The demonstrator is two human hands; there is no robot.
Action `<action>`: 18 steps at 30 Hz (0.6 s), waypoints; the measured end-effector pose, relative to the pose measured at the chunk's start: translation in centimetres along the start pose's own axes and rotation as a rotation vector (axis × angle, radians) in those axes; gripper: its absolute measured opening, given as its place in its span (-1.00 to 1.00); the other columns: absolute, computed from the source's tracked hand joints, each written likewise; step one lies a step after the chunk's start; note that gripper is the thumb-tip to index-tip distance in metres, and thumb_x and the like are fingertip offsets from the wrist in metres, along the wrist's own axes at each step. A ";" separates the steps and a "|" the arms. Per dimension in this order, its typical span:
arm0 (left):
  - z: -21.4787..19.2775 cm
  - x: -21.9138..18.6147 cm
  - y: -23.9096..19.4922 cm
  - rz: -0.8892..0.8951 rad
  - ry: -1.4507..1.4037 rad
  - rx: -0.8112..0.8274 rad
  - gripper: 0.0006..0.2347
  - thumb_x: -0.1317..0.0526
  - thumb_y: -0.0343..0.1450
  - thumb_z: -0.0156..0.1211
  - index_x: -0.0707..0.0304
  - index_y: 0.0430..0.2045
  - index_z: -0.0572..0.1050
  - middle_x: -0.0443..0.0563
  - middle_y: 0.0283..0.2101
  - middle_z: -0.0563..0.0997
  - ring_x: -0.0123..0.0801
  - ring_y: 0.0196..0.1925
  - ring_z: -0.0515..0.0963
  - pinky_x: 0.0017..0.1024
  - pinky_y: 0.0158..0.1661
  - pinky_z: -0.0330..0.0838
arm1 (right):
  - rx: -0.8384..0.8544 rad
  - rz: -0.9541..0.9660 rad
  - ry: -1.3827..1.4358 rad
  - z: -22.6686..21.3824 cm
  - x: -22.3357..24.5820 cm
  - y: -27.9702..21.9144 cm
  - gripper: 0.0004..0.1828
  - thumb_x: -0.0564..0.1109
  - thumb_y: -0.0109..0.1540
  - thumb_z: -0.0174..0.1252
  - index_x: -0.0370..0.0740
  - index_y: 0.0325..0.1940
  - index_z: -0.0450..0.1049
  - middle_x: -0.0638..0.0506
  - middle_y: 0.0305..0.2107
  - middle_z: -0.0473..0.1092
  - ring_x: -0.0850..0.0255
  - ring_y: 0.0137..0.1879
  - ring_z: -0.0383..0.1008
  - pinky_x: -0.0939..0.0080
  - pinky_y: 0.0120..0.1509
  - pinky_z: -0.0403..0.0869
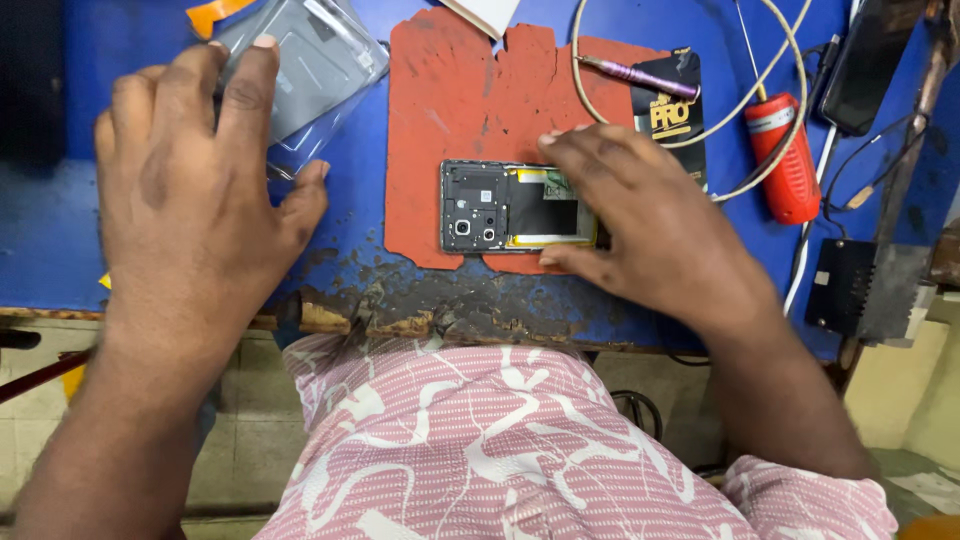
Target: The person removes a battery from a disassembled smartphone, places a new battery inside, and uses a screwdriver to tighten screws on the internal frame. The person then uses a hot air gun to apply heat to the phone's interior and handles the back cover.
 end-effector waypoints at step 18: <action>2.4 -1.0 7.4 0.263 -0.142 -0.069 -0.53 0.26 0.37 0.43 0.48 0.13 0.40 0.37 0.07 0.49 0.22 0.12 0.45 -0.01 0.09 0.34 | -0.218 0.122 0.109 -0.1 -1.6 -3.4 -0.49 -0.17 0.21 0.45 -0.21 0.20 0.44 -0.08 0.09 0.49 0.09 0.11 0.55 0.15 0.12 0.56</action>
Point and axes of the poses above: each hand's wrist, its own y-axis towards the middle knuckle, its own z-axis out of the palm, x = y × z, the point moved 1 cm from there along y, towards the middle knuckle
